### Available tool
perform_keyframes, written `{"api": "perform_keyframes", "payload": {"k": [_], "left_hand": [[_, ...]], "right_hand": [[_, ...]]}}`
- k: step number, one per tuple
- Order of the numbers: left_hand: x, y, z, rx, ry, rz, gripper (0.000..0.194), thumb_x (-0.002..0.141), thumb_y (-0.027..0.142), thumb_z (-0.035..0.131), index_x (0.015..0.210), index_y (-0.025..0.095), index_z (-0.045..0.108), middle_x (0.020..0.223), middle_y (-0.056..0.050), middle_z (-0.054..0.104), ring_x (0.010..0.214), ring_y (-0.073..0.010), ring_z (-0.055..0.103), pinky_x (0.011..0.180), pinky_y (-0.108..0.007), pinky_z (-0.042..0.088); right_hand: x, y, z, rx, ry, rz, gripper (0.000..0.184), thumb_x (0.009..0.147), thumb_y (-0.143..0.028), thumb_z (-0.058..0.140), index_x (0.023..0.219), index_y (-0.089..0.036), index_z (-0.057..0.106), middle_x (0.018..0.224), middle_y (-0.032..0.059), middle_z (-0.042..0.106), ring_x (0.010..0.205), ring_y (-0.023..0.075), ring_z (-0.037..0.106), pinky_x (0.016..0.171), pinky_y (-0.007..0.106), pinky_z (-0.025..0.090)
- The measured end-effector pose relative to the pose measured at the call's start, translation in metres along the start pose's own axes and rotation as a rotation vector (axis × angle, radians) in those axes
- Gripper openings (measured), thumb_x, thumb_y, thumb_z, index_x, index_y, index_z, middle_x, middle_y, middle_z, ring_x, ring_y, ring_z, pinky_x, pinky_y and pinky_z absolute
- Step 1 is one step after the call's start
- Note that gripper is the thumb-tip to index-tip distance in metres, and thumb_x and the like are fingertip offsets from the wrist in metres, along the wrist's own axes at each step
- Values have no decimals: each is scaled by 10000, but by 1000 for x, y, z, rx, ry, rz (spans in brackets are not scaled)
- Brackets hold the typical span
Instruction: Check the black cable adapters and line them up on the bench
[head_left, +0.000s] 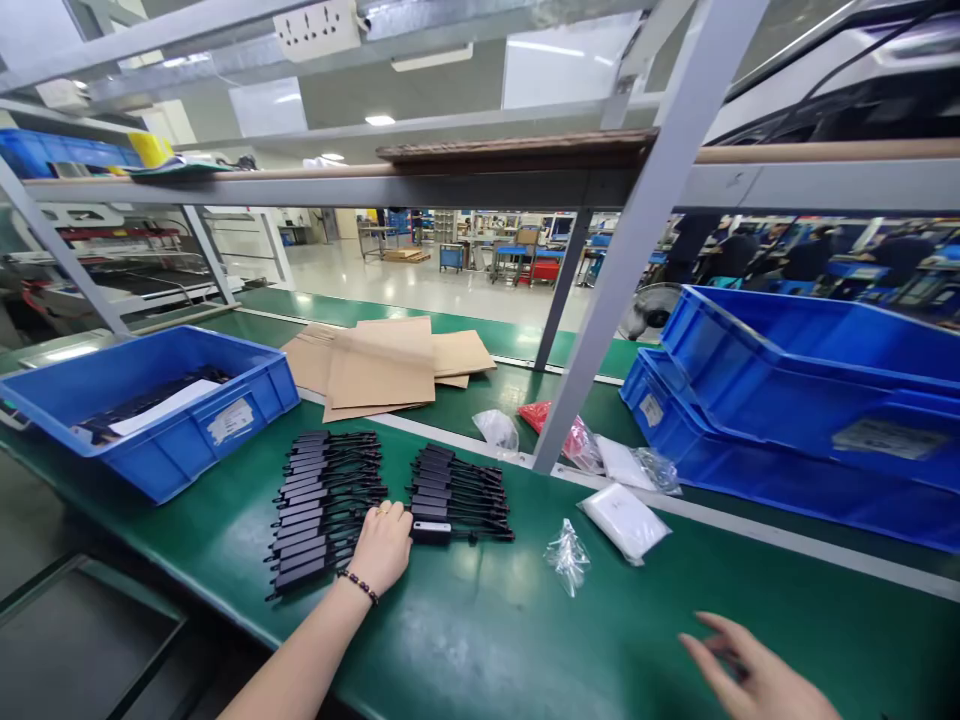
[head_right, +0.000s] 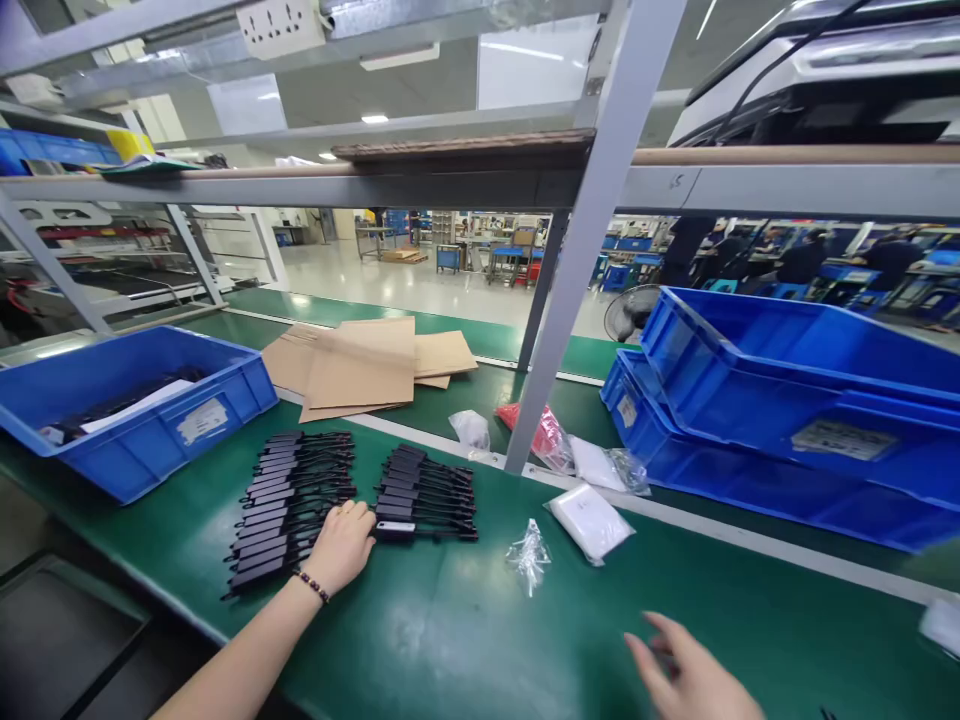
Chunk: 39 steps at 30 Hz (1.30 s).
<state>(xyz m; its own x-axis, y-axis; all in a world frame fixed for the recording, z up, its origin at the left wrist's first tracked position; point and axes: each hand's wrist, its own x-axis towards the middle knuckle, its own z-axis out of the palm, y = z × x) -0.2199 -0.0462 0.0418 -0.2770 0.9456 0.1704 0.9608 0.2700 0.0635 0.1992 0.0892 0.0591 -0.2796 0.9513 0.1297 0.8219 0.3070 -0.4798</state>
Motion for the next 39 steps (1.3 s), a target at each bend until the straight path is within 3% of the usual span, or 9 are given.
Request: {"api": "perform_keyframes", "payload": {"k": [5,10,15,19,24,28,31,33,39], "left_hand": [[-2,2,-20,-81,1,160,213,803,137,319,754,171,524,839,-57,509,836,-170,413,770,-313,292],[6,11,-25,-87,-124,114,233,690,319,527,849,147,524,897,-90,515,909,-237,405,802,-370,284],[0,22,-18,-103,-161,95,220,624,249,563,800,119,539,923,-135,516,928,-275,418,788,-403,291],[-16,32,-37,-198,-194,164,254,598,293,580,809,166,517,852,-63,555,830,-205,485,732,-309,352],[-25,60,-77,-827,-145,231,239,653,248,528,870,184,451,867,-24,591,735,-121,533,632,-212,394],[-19,88,-94,-1141,-145,154,198,676,279,529,810,173,427,694,9,582,576,-85,511,508,-184,374],[-12,104,-95,-1203,-145,100,272,659,380,560,788,169,446,581,37,528,521,-82,492,467,-179,362],[-7,113,-91,-1276,-243,84,295,671,432,533,760,160,461,549,32,516,501,-92,509,446,-186,377],[5,128,-67,-1440,-383,53,328,677,473,509,699,147,481,518,10,527,450,-113,540,384,-183,365]], "right_hand": [[-8,-109,56,76,-149,-356,235,786,-375,396,867,-235,567,828,29,628,652,139,591,601,232,473],[-17,-158,87,33,-227,-553,225,821,-254,335,840,-209,555,758,32,585,661,138,565,594,236,437],[-35,-153,91,-7,-259,-534,208,809,-244,355,819,-212,560,737,26,579,659,154,563,588,257,434],[-45,-142,88,63,-227,-507,235,825,-263,335,849,-208,562,816,45,577,663,146,568,602,260,449],[-48,-153,90,265,-92,-543,319,821,-308,375,1106,-199,466,1099,96,504,788,142,571,677,250,465],[-57,-168,83,314,-97,-549,249,829,-315,359,882,-182,563,741,39,583,638,141,543,585,248,427],[-64,-171,67,423,-161,-425,309,832,-347,351,688,-166,557,596,11,538,547,122,485,524,228,373],[-65,-170,54,515,-238,-335,349,828,-375,356,626,-159,542,571,3,522,531,111,458,506,215,350],[-52,-163,38,599,-309,-241,341,810,-376,389,605,-152,543,573,-10,513,548,106,441,522,206,339]]}}
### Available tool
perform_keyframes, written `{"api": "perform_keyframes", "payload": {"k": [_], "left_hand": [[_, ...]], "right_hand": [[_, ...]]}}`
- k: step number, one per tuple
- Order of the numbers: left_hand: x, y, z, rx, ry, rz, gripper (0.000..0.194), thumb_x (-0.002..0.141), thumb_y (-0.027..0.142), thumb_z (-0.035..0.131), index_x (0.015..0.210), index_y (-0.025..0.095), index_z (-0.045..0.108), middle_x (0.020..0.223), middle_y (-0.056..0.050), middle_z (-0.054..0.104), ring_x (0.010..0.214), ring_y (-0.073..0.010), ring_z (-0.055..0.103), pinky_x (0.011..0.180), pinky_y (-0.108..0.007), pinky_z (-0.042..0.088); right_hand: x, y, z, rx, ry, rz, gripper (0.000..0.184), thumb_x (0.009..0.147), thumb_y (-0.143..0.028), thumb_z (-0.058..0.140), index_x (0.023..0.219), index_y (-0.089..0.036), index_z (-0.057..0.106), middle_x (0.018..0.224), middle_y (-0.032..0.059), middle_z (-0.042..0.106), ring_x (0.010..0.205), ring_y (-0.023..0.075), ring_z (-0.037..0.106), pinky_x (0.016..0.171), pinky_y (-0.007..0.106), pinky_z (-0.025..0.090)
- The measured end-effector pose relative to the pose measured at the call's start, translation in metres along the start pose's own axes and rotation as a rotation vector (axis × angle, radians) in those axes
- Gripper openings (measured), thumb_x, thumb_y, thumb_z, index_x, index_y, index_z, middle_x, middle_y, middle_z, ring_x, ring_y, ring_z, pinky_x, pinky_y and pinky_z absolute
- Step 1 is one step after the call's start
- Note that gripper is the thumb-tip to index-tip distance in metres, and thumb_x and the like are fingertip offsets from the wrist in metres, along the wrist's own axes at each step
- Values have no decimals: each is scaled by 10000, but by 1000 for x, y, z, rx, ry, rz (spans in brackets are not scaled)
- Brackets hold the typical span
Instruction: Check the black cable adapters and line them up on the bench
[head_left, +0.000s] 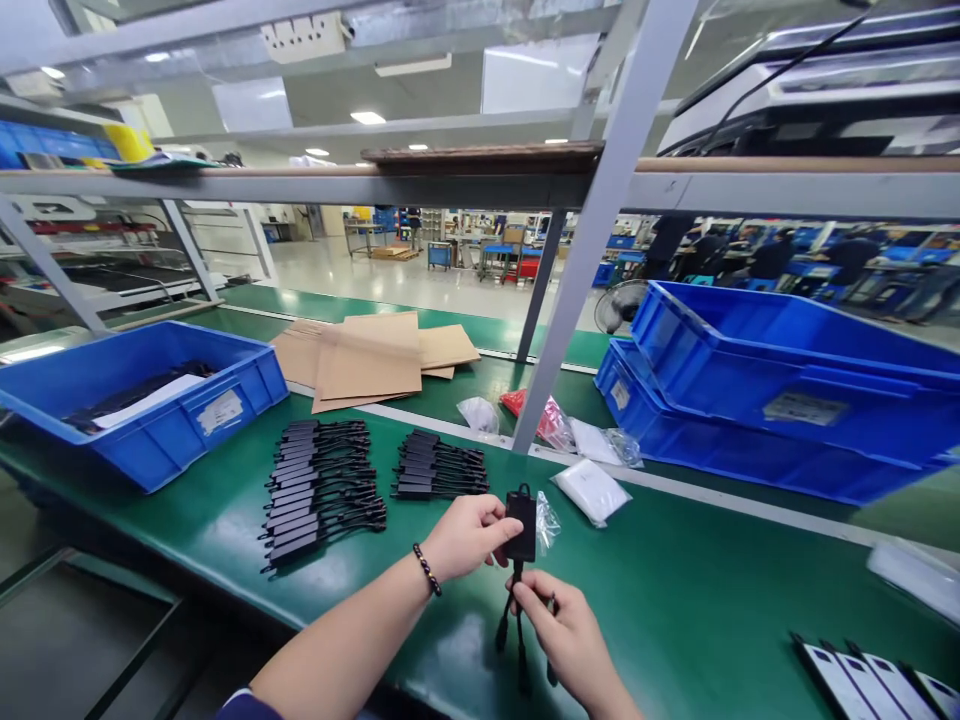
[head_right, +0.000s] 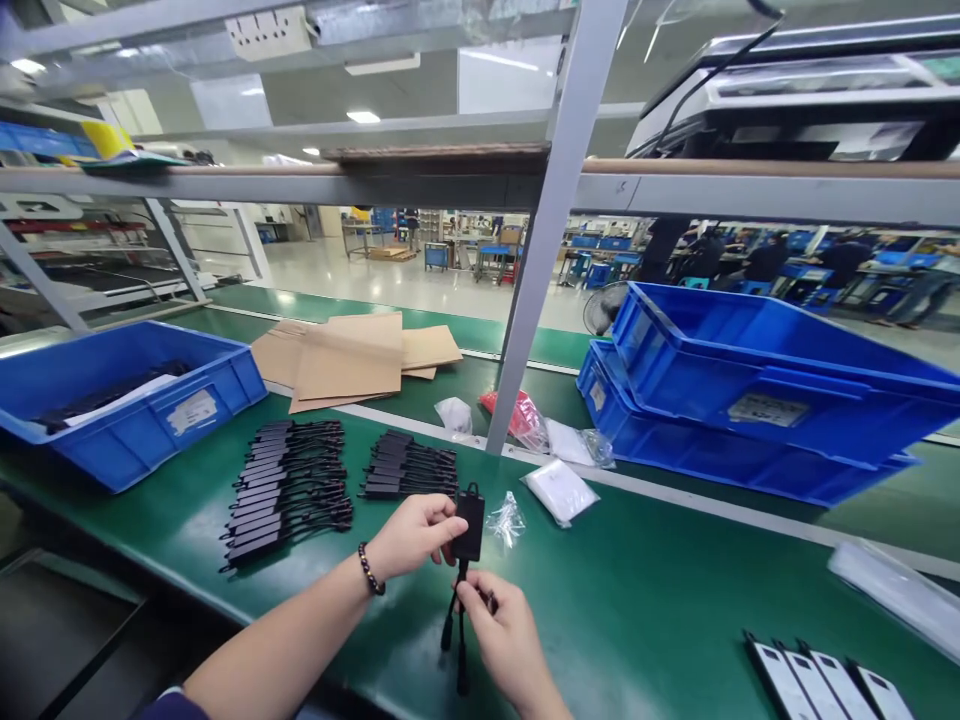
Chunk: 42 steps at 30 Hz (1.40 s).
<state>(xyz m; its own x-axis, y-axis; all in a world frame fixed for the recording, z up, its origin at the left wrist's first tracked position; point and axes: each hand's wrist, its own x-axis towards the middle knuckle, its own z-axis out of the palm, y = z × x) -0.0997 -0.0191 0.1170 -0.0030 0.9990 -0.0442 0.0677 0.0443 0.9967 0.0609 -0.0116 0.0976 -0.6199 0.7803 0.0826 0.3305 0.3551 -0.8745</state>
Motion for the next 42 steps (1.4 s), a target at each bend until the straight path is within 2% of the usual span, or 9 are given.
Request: {"api": "perform_keyframes", "payload": {"k": [5,10,12,15,19,22,30,37,42], "left_hand": [[16,-20,8,-157,29,-10,396,695,522,471,767,138,538,516,1,531,418,-102,513,384,-187,349],[25,-49,26,-601,37,-200,601,736,609,307,1040,119,477,602,-35,581,451,-97,497,445,-209,367],[27,-60,31,-767,7,-270,630,731,624,296,1052,111,472,673,-61,599,486,-97,504,464,-210,364],[29,-72,32,-898,-50,-415,628,709,645,316,1019,127,485,695,-50,582,438,-90,476,382,-195,295],[30,-78,31,-942,-100,-446,604,713,643,310,946,123,508,685,-45,548,424,-85,465,329,-174,224],[30,-80,33,-936,-32,-402,583,714,624,348,908,105,528,689,-47,529,502,-104,508,344,-179,280],[28,-79,36,-920,72,-360,542,695,613,404,823,104,538,633,-43,521,560,-118,498,385,-191,316],[27,-79,37,-913,91,-357,507,696,596,425,811,113,527,615,-24,499,551,-113,485,384,-191,314],[27,-79,36,-908,88,-343,487,711,576,423,817,112,523,617,-29,503,557,-113,483,384,-190,310]], "right_hand": [[9,14,0,-161,23,43,345,813,-397,371,605,-163,514,549,-19,479,530,107,425,502,205,327],[11,25,1,-390,-8,28,276,804,-361,405,605,-187,483,557,-21,505,521,108,455,506,211,331],[12,24,-3,-430,-13,42,229,794,-366,429,644,-199,475,580,-26,516,528,106,468,510,207,345],[18,24,-14,-466,45,81,157,813,-362,403,776,-220,458,658,-29,531,558,103,485,524,201,366],[31,34,-19,-614,162,10,201,858,-294,287,747,-212,433,666,-12,513,585,108,495,536,210,355],[41,43,-13,-723,211,-64,247,861,-284,274,688,-201,430,622,-1,491,575,115,482,542,224,329],[53,46,0,-814,200,-52,291,865,-304,275,634,-195,413,606,2,483,574,112,471,555,231,306],[54,51,0,-830,199,-61,277,861,-302,288,648,-195,428,613,3,491,585,117,473,556,237,301],[55,46,-3,-666,123,34,293,869,-307,280,625,-203,405,586,-18,502,548,103,476,526,222,310]]}}
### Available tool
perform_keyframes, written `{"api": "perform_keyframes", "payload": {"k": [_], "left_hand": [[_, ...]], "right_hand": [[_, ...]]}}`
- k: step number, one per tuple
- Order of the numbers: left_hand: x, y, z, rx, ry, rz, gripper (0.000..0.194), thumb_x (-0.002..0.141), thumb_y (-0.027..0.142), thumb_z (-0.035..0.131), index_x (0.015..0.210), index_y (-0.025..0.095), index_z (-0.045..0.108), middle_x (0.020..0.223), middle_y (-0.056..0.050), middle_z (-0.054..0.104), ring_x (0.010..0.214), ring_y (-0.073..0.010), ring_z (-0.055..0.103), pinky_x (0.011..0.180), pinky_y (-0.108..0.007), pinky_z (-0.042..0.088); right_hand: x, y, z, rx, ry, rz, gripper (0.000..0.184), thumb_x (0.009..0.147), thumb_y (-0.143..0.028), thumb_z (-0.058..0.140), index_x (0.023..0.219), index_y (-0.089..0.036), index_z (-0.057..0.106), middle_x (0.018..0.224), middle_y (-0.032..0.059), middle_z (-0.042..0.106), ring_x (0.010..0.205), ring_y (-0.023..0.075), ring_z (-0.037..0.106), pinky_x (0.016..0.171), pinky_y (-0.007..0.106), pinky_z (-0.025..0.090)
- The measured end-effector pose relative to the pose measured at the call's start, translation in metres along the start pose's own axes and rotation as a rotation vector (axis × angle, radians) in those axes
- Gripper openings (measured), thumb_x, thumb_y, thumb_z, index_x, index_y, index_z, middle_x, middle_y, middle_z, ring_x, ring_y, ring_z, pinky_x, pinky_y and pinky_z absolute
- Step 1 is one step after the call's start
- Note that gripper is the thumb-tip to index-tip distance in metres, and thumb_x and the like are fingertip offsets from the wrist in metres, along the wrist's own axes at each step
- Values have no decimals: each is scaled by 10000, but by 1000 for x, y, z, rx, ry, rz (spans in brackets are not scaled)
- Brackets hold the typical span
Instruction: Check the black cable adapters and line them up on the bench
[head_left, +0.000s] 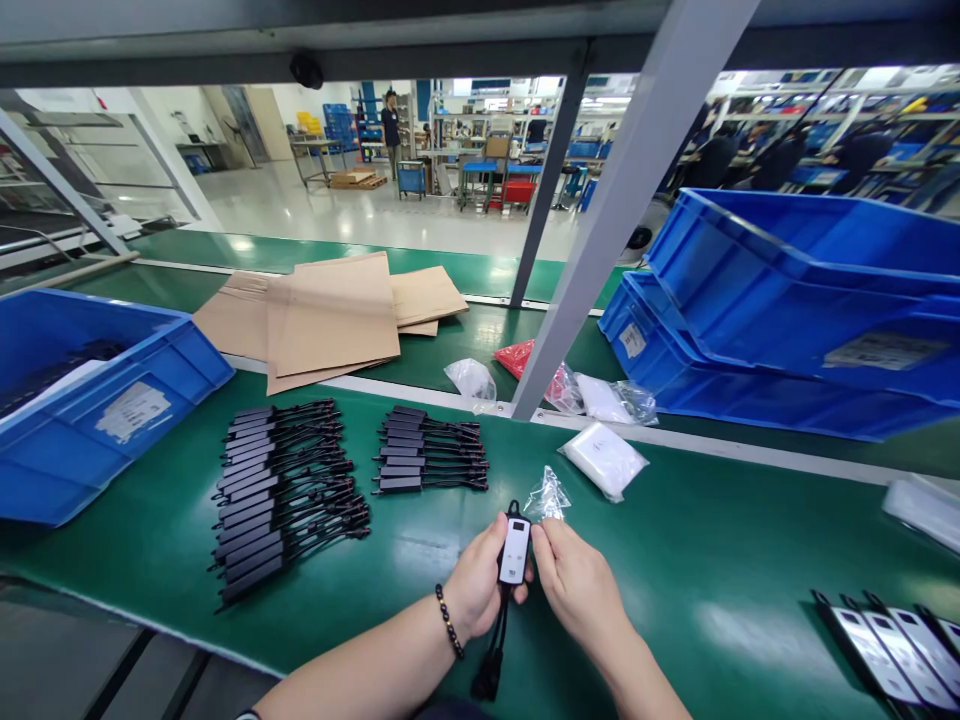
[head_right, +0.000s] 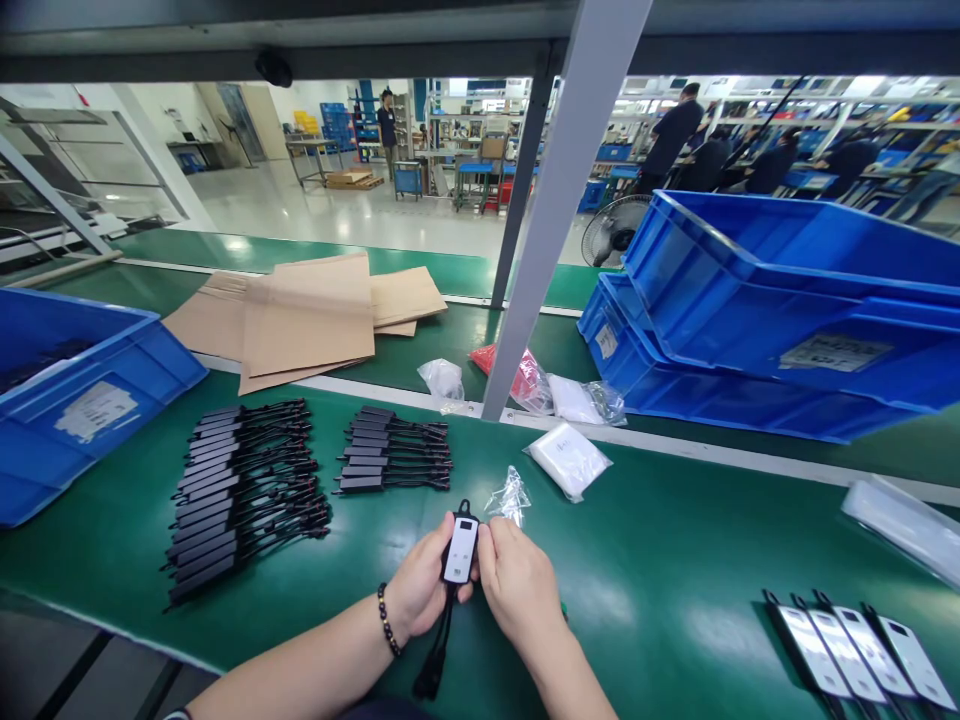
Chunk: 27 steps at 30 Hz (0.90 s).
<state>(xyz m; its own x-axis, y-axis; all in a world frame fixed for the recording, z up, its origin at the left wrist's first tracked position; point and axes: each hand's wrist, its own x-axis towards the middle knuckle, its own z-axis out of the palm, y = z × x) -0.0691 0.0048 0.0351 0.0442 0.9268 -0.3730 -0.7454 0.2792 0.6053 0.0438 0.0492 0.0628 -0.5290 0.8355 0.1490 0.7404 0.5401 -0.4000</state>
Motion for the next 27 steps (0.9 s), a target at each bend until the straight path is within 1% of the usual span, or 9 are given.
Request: {"api": "perform_keyframes", "payload": {"k": [3,8,12,15,18,21,23,25,27], "left_hand": [[0,0,1,16,-14,4,511,709,584,418,860,108,525,608,-32,505,558,-116,480,387,-191,309],[-1,0,1,33,-5,22,496,718,569,419,865,106,518,612,-32,494,555,-111,473,380,-184,305],[0,2,0,35,4,40,499,725,571,404,825,98,527,612,-32,486,550,-109,472,384,-189,309],[1,5,-2,9,37,46,565,706,613,381,865,94,538,597,-24,474,547,-111,472,390,-192,301],[4,6,-4,-9,69,55,603,682,640,384,873,91,543,564,-15,464,521,-102,453,387,-191,282],[7,6,-6,-27,104,66,584,687,623,403,870,86,543,575,-24,481,524,-100,455,395,-193,282],[8,6,-7,-29,121,68,559,700,602,413,878,87,539,583,-32,498,524,-100,457,406,-197,291],[8,6,-8,-31,130,66,535,705,587,423,872,91,535,584,-35,508,521,-102,458,413,-202,296],[8,8,-7,-57,132,65,509,705,577,436,856,100,533,609,-37,515,540,-108,474,424,-205,304]], "right_hand": [[3,-1,-4,121,-85,53,314,872,-308,277,602,-208,400,554,-37,512,526,93,480,512,210,316],[7,-4,-10,176,-133,65,346,868,-343,268,586,-208,416,562,-24,525,549,115,488,534,225,322],[3,-8,-20,351,-223,-35,368,872,-337,252,609,-198,469,580,-15,548,562,114,491,573,222,340],[2,-4,-24,407,-194,-90,389,870,-345,246,573,-187,442,540,-15,499,516,101,452,539,213,335],[11,11,-18,229,-115,-53,399,870,-351,234,545,-187,399,515,-21,449,489,93,427,503,210,310],[29,33,-2,-156,-97,63,365,859,-370,265,606,-186,454,585,4,516,519,110,478,491,222,290],[40,46,7,-329,-102,137,327,835,-388,323,650,-177,489,633,35,551,518,124,503,471,227,273],[44,53,10,-383,-63,180,297,813,-405,368,705,-164,504,671,57,564,537,138,521,467,227,274],[40,51,5,-365,62,219,295,800,-431,385,757,-164,501,711,56,565,591,149,533,480,226,291]]}}
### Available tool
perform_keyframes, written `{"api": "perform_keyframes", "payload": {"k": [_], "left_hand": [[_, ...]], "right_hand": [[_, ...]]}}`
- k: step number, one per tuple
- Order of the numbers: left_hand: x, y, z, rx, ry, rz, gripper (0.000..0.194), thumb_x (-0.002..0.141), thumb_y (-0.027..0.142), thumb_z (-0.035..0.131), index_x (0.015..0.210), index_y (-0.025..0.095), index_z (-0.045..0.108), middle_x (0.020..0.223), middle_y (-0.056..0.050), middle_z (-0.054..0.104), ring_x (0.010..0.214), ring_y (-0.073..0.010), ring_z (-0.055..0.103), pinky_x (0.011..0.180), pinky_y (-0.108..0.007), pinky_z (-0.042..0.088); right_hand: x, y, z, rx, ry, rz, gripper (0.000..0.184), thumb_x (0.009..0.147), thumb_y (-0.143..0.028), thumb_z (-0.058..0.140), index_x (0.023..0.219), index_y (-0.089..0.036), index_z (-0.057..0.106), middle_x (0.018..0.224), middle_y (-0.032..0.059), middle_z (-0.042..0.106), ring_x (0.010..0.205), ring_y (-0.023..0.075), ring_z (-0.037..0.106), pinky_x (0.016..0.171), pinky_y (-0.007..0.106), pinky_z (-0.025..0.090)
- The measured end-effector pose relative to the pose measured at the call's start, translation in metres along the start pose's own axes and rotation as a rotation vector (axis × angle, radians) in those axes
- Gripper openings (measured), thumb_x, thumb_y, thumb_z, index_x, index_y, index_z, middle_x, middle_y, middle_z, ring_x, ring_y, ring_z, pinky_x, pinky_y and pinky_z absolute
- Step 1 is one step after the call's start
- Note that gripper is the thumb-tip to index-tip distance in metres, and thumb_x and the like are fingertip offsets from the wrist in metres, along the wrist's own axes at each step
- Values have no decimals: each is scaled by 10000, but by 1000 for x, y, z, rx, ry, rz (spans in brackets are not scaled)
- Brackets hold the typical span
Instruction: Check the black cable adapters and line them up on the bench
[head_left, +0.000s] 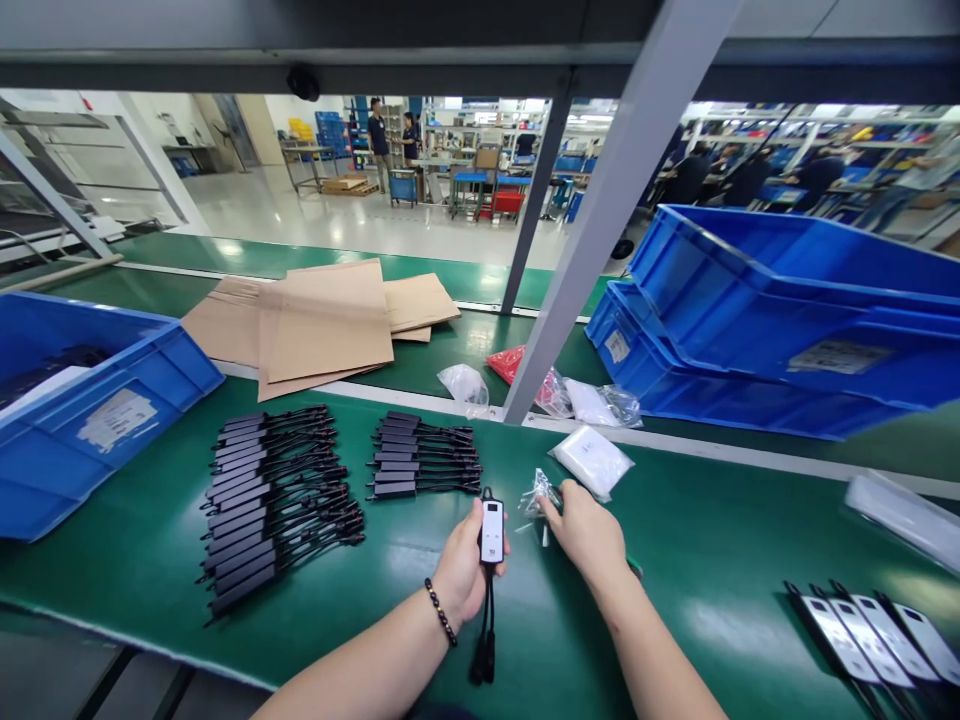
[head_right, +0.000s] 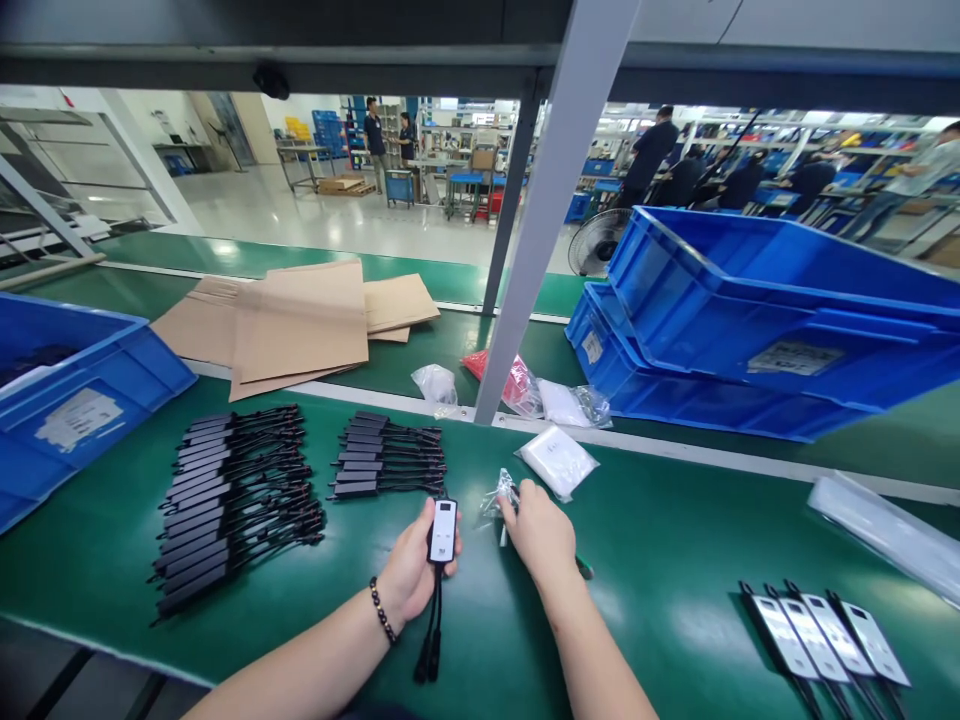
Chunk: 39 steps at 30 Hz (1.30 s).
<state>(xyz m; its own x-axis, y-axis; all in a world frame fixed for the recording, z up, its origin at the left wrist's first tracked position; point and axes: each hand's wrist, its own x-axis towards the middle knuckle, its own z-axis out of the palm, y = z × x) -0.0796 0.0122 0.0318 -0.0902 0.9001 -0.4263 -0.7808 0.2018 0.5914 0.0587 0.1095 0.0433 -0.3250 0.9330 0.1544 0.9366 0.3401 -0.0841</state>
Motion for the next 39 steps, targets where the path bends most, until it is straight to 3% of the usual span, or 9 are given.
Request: {"api": "perform_keyframes", "payload": {"k": [3,8,12,20,26,29,33,36,39], "left_hand": [[-2,3,3,-85,-6,19,456,717,546,450,845,116,532,700,-45,534,617,-124,514,496,-225,356],[-7,1,8,-128,-68,53,436,758,524,398,854,122,538,782,-63,552,744,-155,527,668,-280,393],[-11,-6,6,79,-150,6,448,773,510,380,953,124,519,867,-90,559,805,-165,516,702,-285,383],[-21,-8,6,850,-324,-2,373,783,445,400,981,146,504,862,-62,536,718,-120,480,639,-242,376],[-53,21,8,1371,-427,382,258,793,391,395,952,220,504,981,-56,509,924,-174,448,832,-307,353],[-55,45,-16,1588,-271,576,232,786,371,410,939,226,506,997,-54,503,968,-186,429,859,-323,335],[-49,83,-62,1862,114,754,240,769,386,418,886,206,525,929,-53,526,912,-202,450,810,-338,347],[-48,106,-85,2072,432,707,252,768,371,402,895,197,533,928,-64,523,877,-222,446,734,-345,348],[-47,117,-96,2222,590,588,206,747,319,437,861,194,553,911,-70,513,878,-233,426,716,-343,326]], "right_hand": [[-21,-9,-15,218,85,22,290,792,-450,396,746,-184,501,692,13,552,619,129,520,530,218,330],[-68,-40,-19,544,-272,-253,231,793,-338,441,627,-198,519,637,-24,546,589,96,496,551,191,330],[-89,-34,-18,478,-278,-180,253,806,-274,403,578,-187,471,594,-24,521,556,95,472,519,196,298],[-124,103,-34,63,-190,139,270,810,-309,360,594,-194,474,602,11,566,553,138,520,508,233,291],[-148,193,-34,-177,-175,383,295,812,-357,314,662,-203,516,720,45,607,608,175,579,504,256,342],[-156,209,-40,-233,-118,526,289,799,-389,323,777,-195,536,818,72,617,629,193,595,509,275,379],[-159,198,-46,-161,-65,584,325,776,-448,342,846,-195,534,801,71,634,648,216,608,548,297,422],[-153,177,-45,-36,-44,515,332,749,-477,371,824,-201,540,772,56,643,676,218,612,580,293,440],[-138,155,-39,128,-58,441,373,695,-532,418,809,-202,549,762,53,645,676,213,614,568,280,457]]}}
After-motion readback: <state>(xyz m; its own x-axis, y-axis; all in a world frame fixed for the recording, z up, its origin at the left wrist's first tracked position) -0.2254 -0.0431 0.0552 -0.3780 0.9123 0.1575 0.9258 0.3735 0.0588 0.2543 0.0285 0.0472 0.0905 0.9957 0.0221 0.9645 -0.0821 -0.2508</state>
